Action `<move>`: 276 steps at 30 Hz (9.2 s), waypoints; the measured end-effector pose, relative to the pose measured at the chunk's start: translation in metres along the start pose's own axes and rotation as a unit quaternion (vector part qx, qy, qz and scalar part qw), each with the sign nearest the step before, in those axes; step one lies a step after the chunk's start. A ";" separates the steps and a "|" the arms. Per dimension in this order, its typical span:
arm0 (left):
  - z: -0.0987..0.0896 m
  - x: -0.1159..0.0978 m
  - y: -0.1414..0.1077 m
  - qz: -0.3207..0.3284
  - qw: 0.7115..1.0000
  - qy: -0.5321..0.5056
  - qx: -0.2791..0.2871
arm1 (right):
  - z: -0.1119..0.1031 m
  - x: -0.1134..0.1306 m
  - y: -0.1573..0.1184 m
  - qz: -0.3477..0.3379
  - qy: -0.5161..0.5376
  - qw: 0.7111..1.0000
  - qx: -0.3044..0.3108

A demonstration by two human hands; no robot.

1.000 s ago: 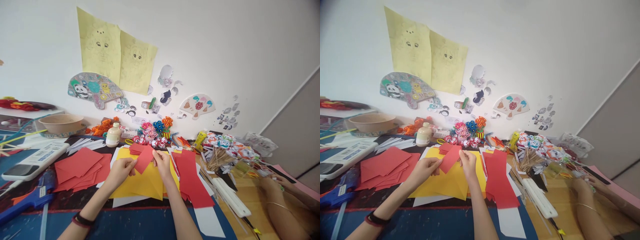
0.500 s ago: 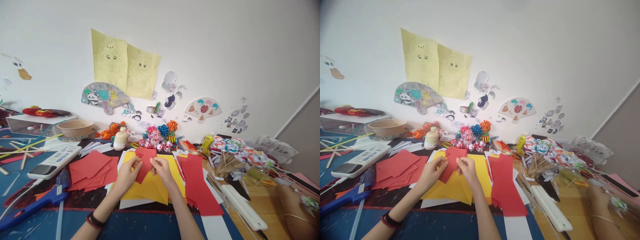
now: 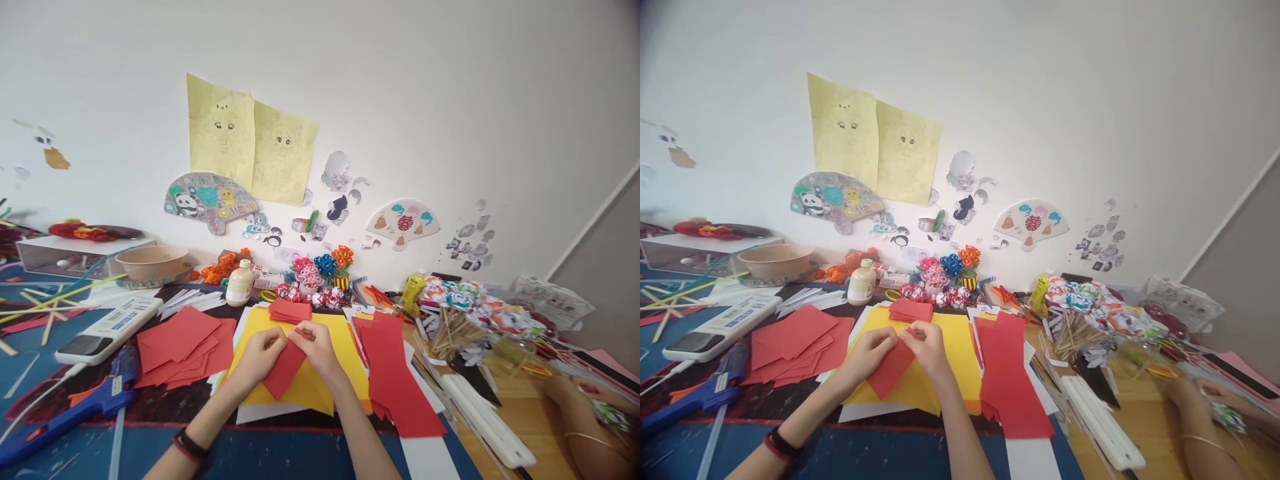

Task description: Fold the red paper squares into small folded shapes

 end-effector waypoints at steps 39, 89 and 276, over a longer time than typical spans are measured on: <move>-0.010 0.008 -0.002 0.014 0.996 0.014 -0.093 | 0.013 -0.012 -0.001 0.058 0.022 0.996 0.065; -0.047 0.045 0.000 -0.111 0.959 -0.048 -0.258 | 0.024 0.032 -0.011 -0.097 -0.229 0.965 0.084; -0.021 0.001 0.000 0.060 0.997 0.014 -0.044 | 0.010 -0.001 -0.005 0.034 0.050 0.998 0.011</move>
Point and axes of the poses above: each hand's wrist, its own y-axis towards the middle knuckle, its own z-axis out of the palm, x = y × z, the point moved 6 cm from there along y, towards the middle knuckle, and after that the axes turned 6 degrees about -z, right-handed, at the moved point
